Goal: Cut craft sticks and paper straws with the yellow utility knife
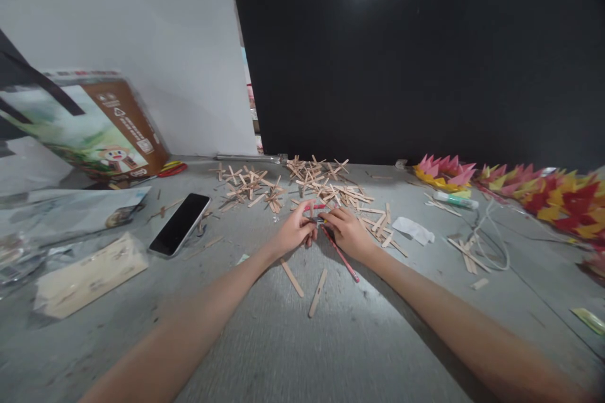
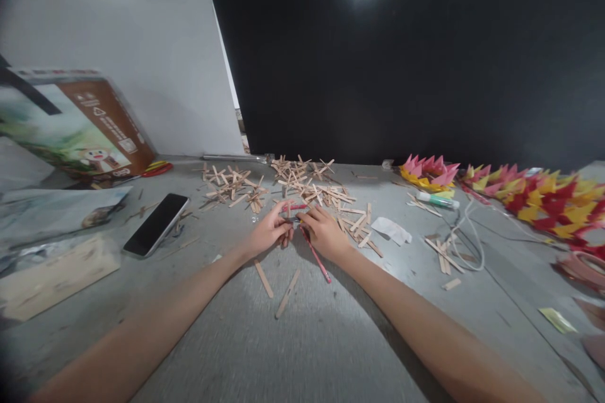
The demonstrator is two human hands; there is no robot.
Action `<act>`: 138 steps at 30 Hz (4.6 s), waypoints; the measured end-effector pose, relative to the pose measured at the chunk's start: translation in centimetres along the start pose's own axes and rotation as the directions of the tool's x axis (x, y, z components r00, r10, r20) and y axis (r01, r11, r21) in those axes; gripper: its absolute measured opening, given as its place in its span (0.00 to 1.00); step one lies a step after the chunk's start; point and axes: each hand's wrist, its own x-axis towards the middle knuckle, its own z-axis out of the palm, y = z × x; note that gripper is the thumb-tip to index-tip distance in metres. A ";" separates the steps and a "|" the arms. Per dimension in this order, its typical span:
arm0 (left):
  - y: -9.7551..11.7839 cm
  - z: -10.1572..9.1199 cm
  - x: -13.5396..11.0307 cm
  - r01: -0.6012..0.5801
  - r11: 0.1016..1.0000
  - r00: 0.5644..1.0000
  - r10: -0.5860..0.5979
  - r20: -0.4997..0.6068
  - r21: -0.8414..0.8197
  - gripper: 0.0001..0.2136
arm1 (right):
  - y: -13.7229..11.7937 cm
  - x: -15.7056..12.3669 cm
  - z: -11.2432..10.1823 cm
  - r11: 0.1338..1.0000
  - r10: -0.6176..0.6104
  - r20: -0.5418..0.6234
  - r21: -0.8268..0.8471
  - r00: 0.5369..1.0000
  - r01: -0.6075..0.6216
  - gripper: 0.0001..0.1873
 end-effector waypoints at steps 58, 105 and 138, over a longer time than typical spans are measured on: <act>-0.7 -1.4 0.8 -0.121 0.988 0.981 0.104 -0.161 -0.098 0.21 | -0.1 -1.2 0.2 0.981 0.103 0.005 -0.166 0.995 -0.101 0.22; -0.6 -1.3 0.6 -0.104 0.994 0.947 0.087 -0.309 -0.039 0.21 | -1.3 -1.0 -0.4 0.982 0.172 -0.015 0.076 0.985 -0.171 0.16; -0.6 -1.3 0.6 -0.155 0.988 0.922 0.136 -0.363 -0.024 0.23 | -2.4 -1.7 0.6 0.994 0.108 -0.090 -0.011 0.990 -0.109 0.21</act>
